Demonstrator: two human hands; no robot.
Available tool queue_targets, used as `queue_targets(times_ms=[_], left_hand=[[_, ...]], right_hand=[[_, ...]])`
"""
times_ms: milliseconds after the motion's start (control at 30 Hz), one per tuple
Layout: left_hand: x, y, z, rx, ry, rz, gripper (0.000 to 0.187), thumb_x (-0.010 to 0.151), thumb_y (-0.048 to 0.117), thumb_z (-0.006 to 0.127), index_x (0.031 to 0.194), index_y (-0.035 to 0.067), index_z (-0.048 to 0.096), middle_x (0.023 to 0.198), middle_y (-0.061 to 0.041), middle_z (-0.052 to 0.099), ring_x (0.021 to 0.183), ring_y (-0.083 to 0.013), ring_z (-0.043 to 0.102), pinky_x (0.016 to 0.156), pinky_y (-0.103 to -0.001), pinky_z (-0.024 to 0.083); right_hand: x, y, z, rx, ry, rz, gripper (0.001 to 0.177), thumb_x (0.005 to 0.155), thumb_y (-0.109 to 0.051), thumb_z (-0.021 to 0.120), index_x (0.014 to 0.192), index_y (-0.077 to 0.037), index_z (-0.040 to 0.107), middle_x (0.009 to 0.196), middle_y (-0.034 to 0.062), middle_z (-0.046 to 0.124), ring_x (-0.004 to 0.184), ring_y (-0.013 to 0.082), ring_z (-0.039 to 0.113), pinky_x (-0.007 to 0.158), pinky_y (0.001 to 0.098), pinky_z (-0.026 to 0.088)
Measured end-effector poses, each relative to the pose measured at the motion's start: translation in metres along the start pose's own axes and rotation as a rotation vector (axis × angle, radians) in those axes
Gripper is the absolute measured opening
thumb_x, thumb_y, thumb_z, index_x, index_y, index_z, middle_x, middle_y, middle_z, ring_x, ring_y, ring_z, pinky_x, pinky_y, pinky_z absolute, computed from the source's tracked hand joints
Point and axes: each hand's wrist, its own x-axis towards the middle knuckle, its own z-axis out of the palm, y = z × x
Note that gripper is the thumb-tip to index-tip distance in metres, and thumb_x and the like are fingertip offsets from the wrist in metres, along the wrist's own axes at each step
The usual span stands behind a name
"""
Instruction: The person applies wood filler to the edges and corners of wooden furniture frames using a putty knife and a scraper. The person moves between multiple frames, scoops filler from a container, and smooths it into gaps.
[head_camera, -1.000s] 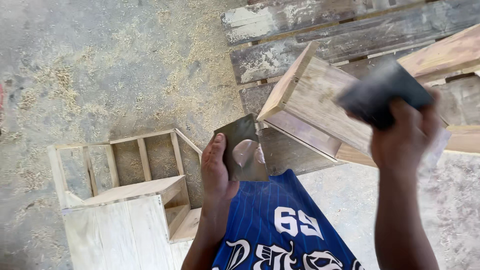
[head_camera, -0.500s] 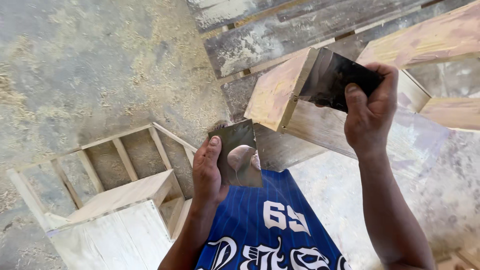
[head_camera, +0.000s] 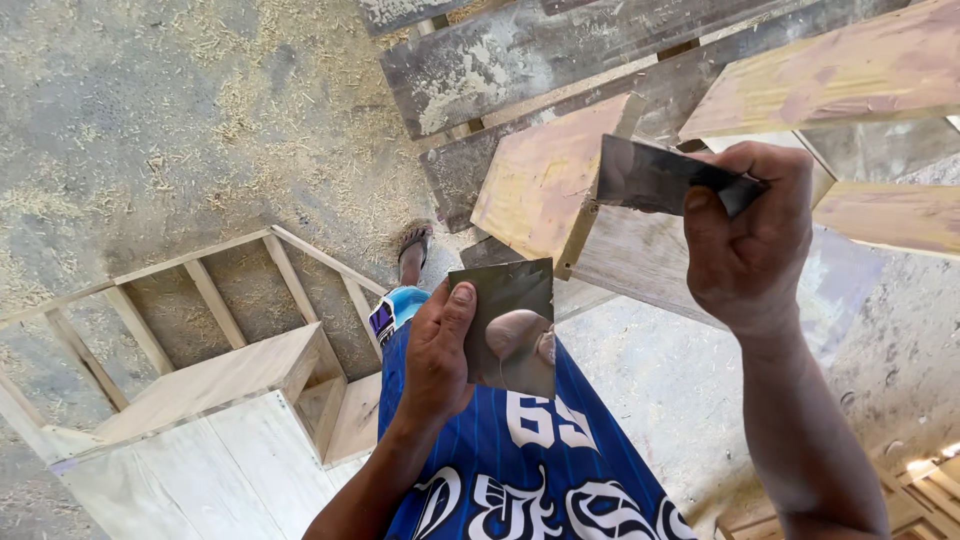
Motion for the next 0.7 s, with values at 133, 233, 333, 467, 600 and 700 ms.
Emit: queue_targets(times_ms=[133, 233, 333, 467, 600, 700], left_hand=[[-0.002, -0.003, 0.004, -0.017, -0.005, 0.023, 0.039, 0.112, 0.024, 0.046, 0.133, -0.007, 0.055, 0.119, -0.016, 0.068, 0.104, -0.0196, 0.068, 0.091, -0.032, 0.057], [-0.002, -0.006, 0.005, -0.007, -0.007, 0.032, 0.040, 0.112, 0.025, 0.046, 0.134, -0.007, 0.054, 0.119, -0.017, 0.068, 0.104, -0.0190, 0.068, 0.091, -0.032, 0.058], [-0.002, -0.010, 0.008, -0.016, -0.025, 0.033, 0.040, 0.112, 0.025, 0.045, 0.135, -0.006, 0.054, 0.120, -0.016, 0.068, 0.105, -0.0185, 0.068, 0.092, -0.031, 0.057], [0.000, -0.016, 0.008, -0.029, -0.027, 0.037, 0.039, 0.112, 0.024, 0.045, 0.136, -0.005, 0.054, 0.121, -0.014, 0.067, 0.107, -0.0171, 0.066, 0.094, -0.030, 0.056], [0.003, -0.027, 0.008, -0.032, -0.020, 0.038, 0.037, 0.112, 0.024, 0.045, 0.134, -0.005, 0.055, 0.120, -0.013, 0.068, 0.106, -0.0167, 0.066, 0.093, -0.029, 0.056], [0.006, -0.038, 0.011, -0.017, -0.013, 0.050, 0.036, 0.113, 0.023, 0.046, 0.132, -0.005, 0.057, 0.117, -0.012, 0.067, 0.103, -0.0156, 0.065, 0.091, -0.028, 0.055]], right_hand=[[0.005, 0.008, -0.007, 0.109, -0.046, -0.018, 0.025, 0.104, 0.010, 0.051, 0.122, -0.003, 0.041, 0.111, 0.0065, 0.062, 0.084, 0.0037, 0.052, 0.075, 0.0166, 0.043], [0.008, 0.018, -0.009, 0.035, -0.067, -0.054, 0.023, 0.109, 0.012, 0.054, 0.123, -0.003, 0.045, 0.106, 0.0093, 0.060, 0.076, 0.0033, 0.046, 0.071, 0.0161, 0.041], [0.016, 0.024, -0.008, -0.008, -0.157, -0.214, 0.025, 0.106, 0.013, 0.052, 0.123, -0.004, 0.044, 0.110, 0.0142, 0.069, 0.067, 0.0031, 0.050, 0.060, 0.0166, 0.043], [0.031, 0.022, -0.009, 0.002, -0.368, -0.521, 0.028, 0.098, 0.016, 0.048, 0.115, -0.006, 0.043, 0.116, 0.0202, 0.072, 0.068, 0.0073, 0.060, 0.054, 0.0209, 0.052], [0.046, 0.024, -0.015, 0.043, -0.422, -0.473, 0.029, 0.095, 0.018, 0.045, 0.113, -0.004, 0.040, 0.109, 0.0202, 0.070, 0.072, 0.0112, 0.064, 0.053, 0.0214, 0.051], [0.059, 0.036, -0.016, 0.117, -0.386, -0.224, 0.029, 0.096, 0.017, 0.047, 0.116, -0.004, 0.043, 0.094, 0.0086, 0.059, 0.064, 0.0063, 0.049, 0.051, 0.0202, 0.039]])
